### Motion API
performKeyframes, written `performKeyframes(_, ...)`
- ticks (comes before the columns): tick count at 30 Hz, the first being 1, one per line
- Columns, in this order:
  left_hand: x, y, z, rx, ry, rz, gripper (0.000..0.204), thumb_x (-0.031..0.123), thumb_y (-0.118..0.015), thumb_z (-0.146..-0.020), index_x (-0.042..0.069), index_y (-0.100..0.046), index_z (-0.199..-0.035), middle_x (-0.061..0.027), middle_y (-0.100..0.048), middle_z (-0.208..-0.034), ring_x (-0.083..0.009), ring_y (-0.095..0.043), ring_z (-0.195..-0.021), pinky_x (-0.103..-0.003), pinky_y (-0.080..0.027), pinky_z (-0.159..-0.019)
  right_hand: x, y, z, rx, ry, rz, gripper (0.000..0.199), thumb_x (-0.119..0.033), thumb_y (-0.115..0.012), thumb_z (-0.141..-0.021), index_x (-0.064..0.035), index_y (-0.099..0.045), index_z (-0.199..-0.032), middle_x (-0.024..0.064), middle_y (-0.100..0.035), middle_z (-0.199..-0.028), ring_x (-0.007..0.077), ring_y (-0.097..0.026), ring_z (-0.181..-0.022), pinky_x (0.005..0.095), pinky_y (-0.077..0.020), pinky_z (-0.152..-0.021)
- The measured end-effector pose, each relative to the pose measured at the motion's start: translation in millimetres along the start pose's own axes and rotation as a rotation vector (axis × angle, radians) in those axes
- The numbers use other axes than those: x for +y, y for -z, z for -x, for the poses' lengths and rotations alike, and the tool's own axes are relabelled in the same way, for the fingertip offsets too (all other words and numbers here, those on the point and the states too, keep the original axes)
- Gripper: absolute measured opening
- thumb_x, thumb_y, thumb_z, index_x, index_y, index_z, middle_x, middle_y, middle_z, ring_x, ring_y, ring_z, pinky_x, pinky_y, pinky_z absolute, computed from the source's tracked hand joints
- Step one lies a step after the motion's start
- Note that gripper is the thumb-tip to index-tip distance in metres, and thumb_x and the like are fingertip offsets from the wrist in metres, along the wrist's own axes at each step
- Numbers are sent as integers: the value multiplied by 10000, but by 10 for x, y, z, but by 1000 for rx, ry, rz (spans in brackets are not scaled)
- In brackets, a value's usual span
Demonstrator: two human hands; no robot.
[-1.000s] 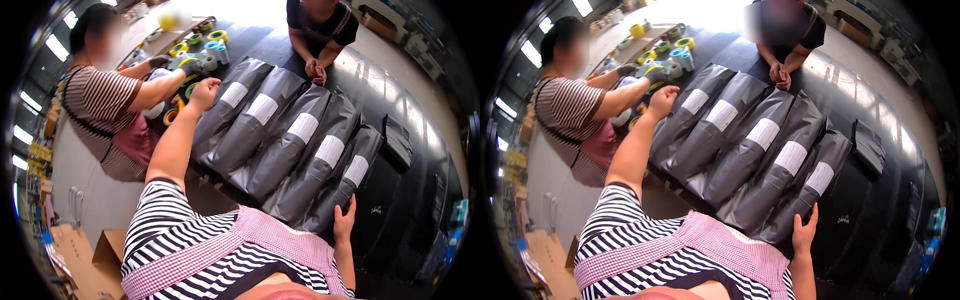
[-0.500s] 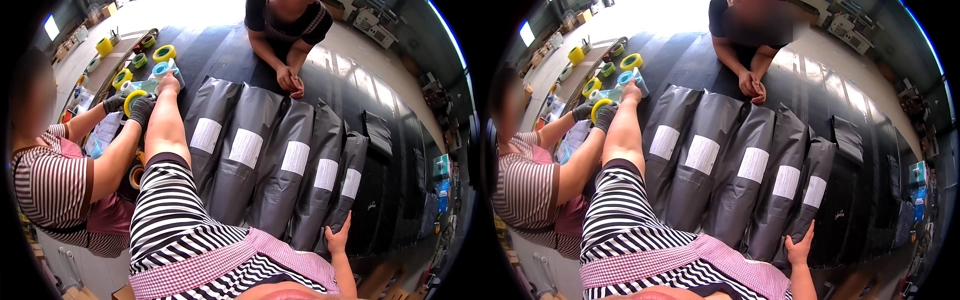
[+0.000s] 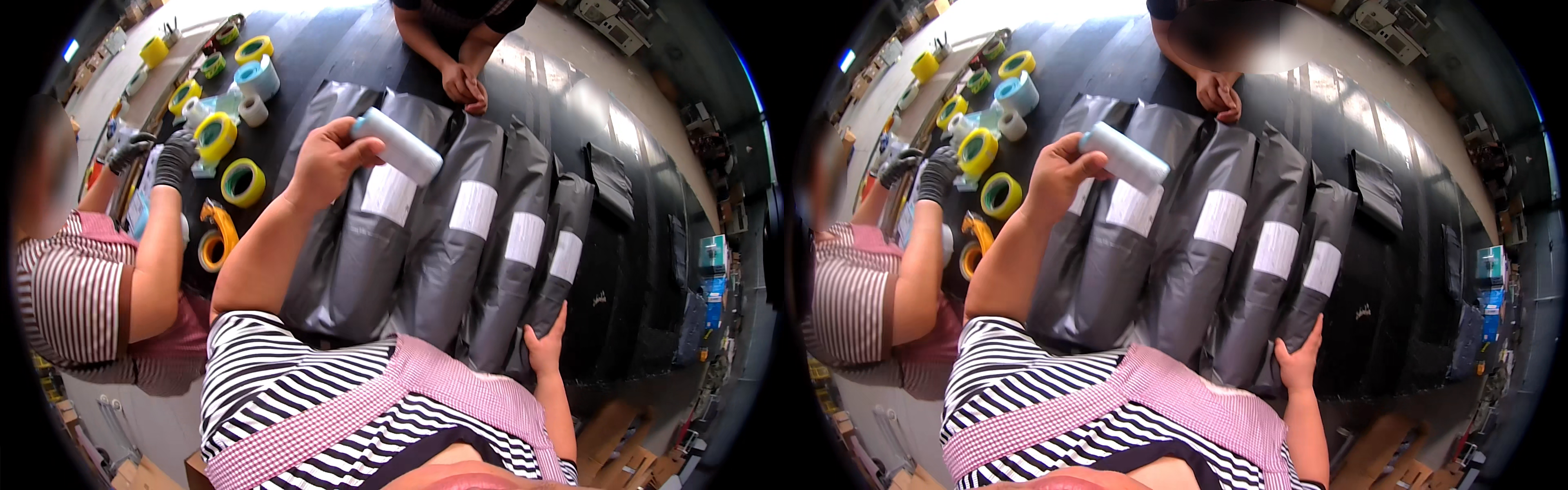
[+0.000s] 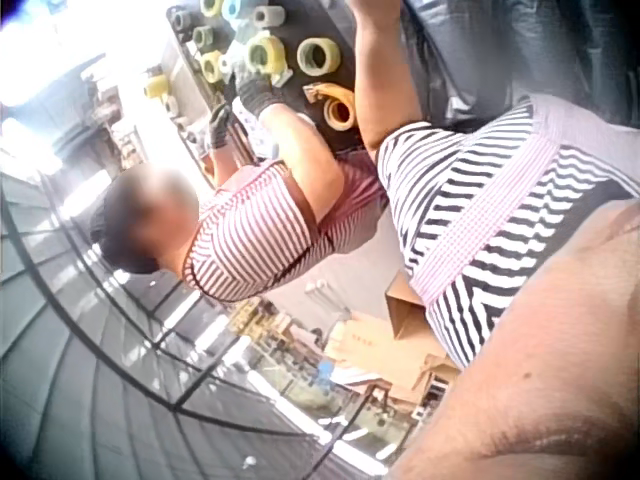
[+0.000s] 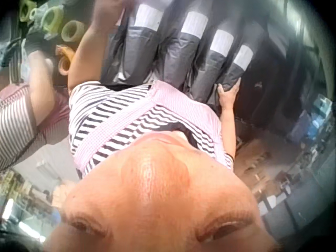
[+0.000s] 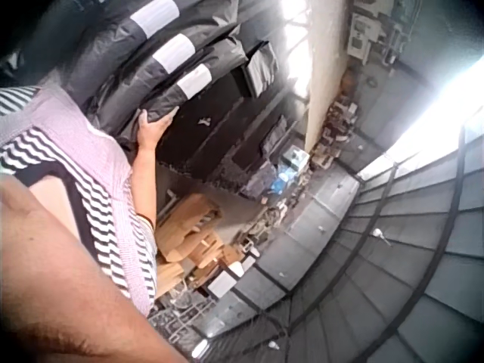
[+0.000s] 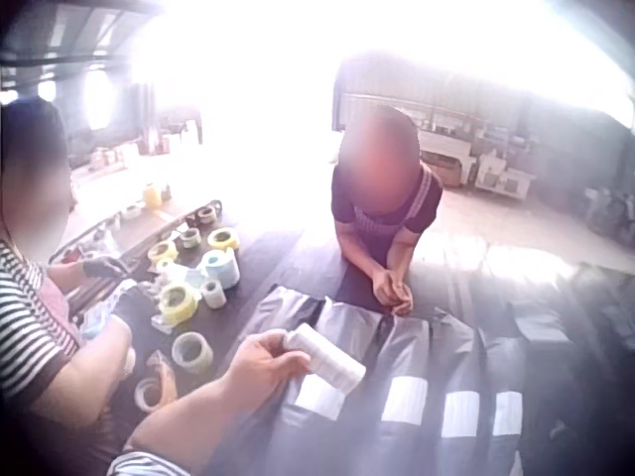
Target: The person applies adhesive labels to a series of grey poly mailers, smooths the surfaces with a blue cloth, and then prepares a new label from a roll using a tape dispenser.
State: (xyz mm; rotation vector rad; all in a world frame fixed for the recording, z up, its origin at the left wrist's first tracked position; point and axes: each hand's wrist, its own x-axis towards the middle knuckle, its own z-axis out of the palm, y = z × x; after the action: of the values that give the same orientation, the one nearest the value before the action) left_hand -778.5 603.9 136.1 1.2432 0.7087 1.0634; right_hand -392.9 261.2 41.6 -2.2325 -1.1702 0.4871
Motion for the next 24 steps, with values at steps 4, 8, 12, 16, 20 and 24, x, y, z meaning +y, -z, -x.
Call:
performKeyframes(4,103,-461,588,-126,68,18,229,170,-785,-850,-11,-673,-933,-39,-672,-836,-92,-629,-766,-248,-519,-719,-683,114,-170,110,437,165,978,-182,-782,-769,-25,-201,-1541,265,-210,-1571,414,-226,-1454,446,-200,-1183)
performKeyframes(8,95,-928,916,-164,120,-50,276,224,-822,-812,6,-664,-872,2,-626,-744,-61,-575,-680,-224,-460,-610,-1509,139,-300,-458,452,-674,760,-240,-763,-855,-58,-367,-1478,121,-519,-1384,243,-570,-1197,371,-443,-999)
performKeyframes(12,149,-1240,1173,-145,150,-87,322,270,-840,-789,14,-653,-846,19,-601,-705,-48,-547,-638,-215,-446,-567,-1915,60,-197,-821,319,-997,665,-154,-775,-851,-19,-421,-1399,118,-586,-1182,169,-585,-1073,311,-494,-912)
performKeyframes(16,137,-1373,1339,-118,155,-109,363,306,-856,-766,17,-661,-864,17,-602,-705,-48,-537,-628,-212,-446,-560,-1914,87,-41,-805,333,-1025,578,-139,-775,-851,19,-460,-1308,110,-593,-1159,163,-593,-1057,305,-499,-912)
performKeyframes(20,147,-1484,1410,-120,151,-65,375,316,-857,-763,16,-672,-890,17,-611,-724,-51,-539,-637,-210,-451,-573,-1838,167,12,-794,352,-973,554,-143,-771,-855,27,-467,-1286,109,-600,-1147,160,-595,-1056,300,-501,-912)
performKeyframes(24,140,-1552,1441,-123,149,-60,398,330,-860,-758,15,-679,-922,20,-616,-742,-52,-541,-649,-209,-452,-584,-1801,235,45,-779,377,-952,550,-131,-767,-855,23,-467,-1290,110,-605,-1137,159,-602,-1041,295,-507,-899)
